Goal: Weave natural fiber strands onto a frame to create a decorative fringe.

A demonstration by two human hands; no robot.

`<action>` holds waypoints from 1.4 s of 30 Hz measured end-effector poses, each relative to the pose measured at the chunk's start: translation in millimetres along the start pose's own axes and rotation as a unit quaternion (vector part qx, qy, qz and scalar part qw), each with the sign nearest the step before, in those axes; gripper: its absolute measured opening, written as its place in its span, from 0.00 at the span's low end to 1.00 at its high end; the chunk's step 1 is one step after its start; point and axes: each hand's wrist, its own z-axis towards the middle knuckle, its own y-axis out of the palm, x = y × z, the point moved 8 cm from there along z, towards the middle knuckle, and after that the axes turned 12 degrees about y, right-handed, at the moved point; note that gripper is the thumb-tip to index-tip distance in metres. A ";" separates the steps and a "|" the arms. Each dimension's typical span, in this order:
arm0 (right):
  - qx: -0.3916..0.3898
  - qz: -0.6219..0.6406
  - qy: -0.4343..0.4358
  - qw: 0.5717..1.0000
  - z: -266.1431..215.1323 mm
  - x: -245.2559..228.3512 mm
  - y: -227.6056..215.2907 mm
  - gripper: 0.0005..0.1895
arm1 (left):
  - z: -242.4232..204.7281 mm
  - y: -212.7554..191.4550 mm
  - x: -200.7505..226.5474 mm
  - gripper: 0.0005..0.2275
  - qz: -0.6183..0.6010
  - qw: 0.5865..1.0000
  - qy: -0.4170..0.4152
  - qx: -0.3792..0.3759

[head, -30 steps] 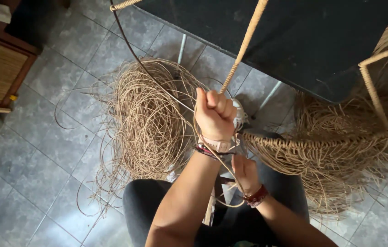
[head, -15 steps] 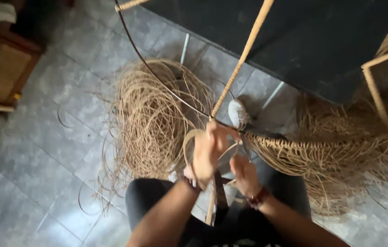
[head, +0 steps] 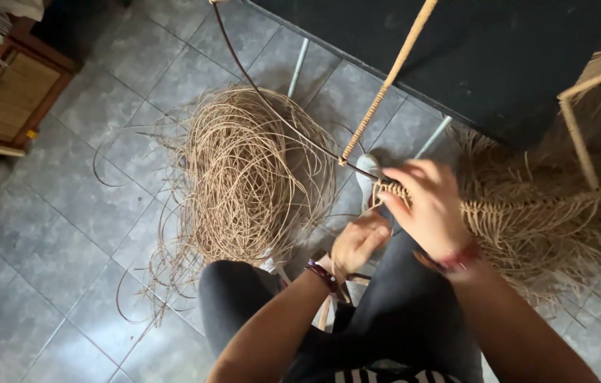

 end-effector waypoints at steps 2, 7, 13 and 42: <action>0.009 0.037 -0.075 0.996 11.1 0.8 38.1 0.16 | -22.4 9.0 -22.5 0.18 0.073 0.996 -0.046 -0.037; 0.070 0.064 -0.087 0.992 15.1 -3.7 40.0 0.10 | -50.4 28.5 -50.8 0.12 0.071 0.996 -0.019 -0.045; 0.093 0.052 -0.076 0.991 14.9 -2.3 35.8 0.13 | -64.8 55.3 -57.4 0.22 0.029 0.994 -0.020 -0.099; -0.434 0.450 0.540 0.564 -32.9 -81.9 522.7 0.30 | -232.6 -289.0 -146.4 0.12 -0.355 0.545 -0.151 0.744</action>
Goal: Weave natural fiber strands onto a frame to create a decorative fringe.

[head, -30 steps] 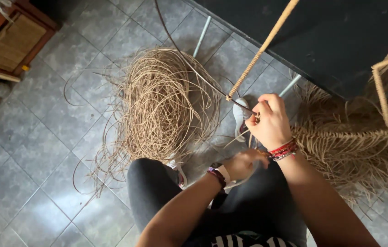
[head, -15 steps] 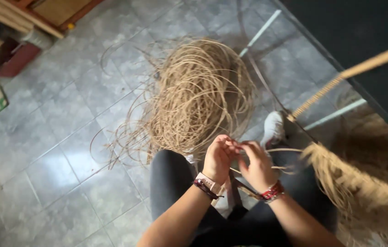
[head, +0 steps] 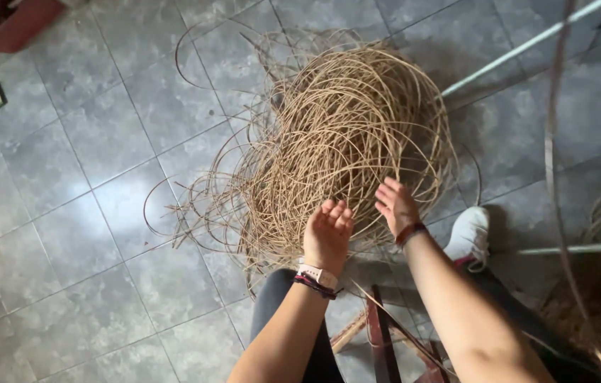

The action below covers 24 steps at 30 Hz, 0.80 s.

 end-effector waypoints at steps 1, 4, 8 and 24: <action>-0.013 0.040 -0.001 0.999 7.1 -9.3 8.5 0.30 | 10.8 -5.5 -4.6 0.11 0.002 1.000 -0.004 0.005; -0.030 0.093 -0.003 0.995 61.6 -17.8 18.5 0.28 | 29.8 -13.3 -8.8 0.11 0.019 1.000 -0.011 0.014; -0.035 0.164 -0.045 0.985 105.4 -18.9 1.0 0.17 | 27.8 -29.3 -16.4 0.12 0.081 0.995 -0.044 0.024; -0.204 -0.065 -0.064 0.975 -341.2 46.4 -61.5 0.09 | -140.6 93.7 -13.8 0.08 0.038 0.974 -0.087 -0.205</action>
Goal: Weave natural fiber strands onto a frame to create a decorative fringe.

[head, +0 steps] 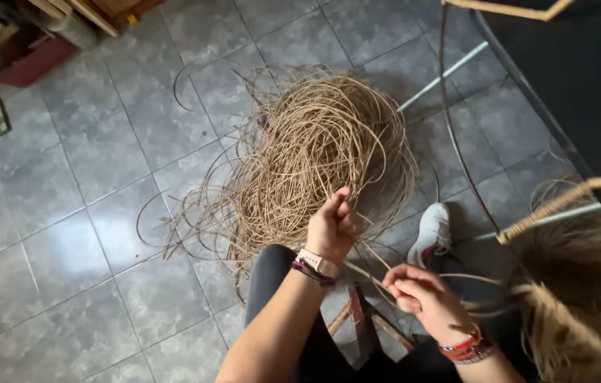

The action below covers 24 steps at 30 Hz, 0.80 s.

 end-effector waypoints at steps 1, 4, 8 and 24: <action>0.024 -0.060 -0.025 0.998 -17.2 -5.3 1.0 0.09 | -9.6 1.7 -2.2 0.08 0.033 0.999 0.004 -0.008; 0.041 -0.093 -0.040 0.994 -33.7 -21.8 5.8 0.13 | -69.7 30.7 -10.0 0.13 0.221 0.974 0.023 -0.053; 0.018 -0.031 -0.008 0.999 -22.9 -42.6 27.4 0.23 | -145.3 22.2 -81.1 0.07 0.643 0.587 0.208 -0.445; -0.001 -0.276 -0.182 0.944 -164.2 -43.3 37.3 0.25 | -180.4 106.6 -81.5 0.18 0.455 0.820 0.077 -0.338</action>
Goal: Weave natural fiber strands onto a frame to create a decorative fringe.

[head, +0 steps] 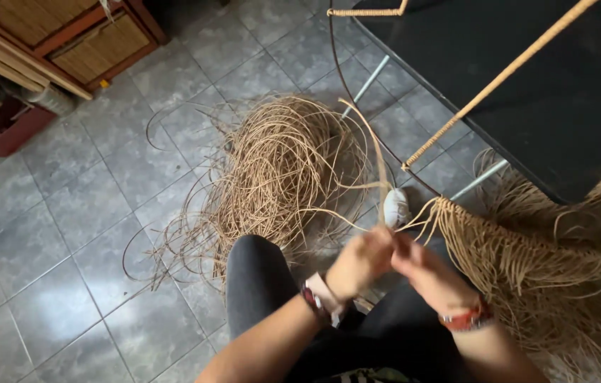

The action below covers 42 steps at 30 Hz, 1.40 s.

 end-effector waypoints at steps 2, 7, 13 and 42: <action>0.053 0.229 0.088 0.968 17.2 -7.2 -13.6 0.29 | -30.9 28.3 5.3 0.11 0.242 0.952 0.090 -0.163; 0.049 0.333 -0.001 0.942 28.4 26.8 -28.2 0.15 | -46.6 15.1 0.1 0.11 0.307 0.882 -0.086 -0.349; 0.129 0.170 0.073 0.974 -3.7 86.4 0.9 0.22 | 13.0 27.4 -8.8 0.14 -0.303 0.942 -0.135 0.050; 0.120 0.340 0.078 0.930 -10.9 45.0 -26.5 0.28 | -36.9 23.5 19.4 0.14 0.170 0.960 0.079 -0.206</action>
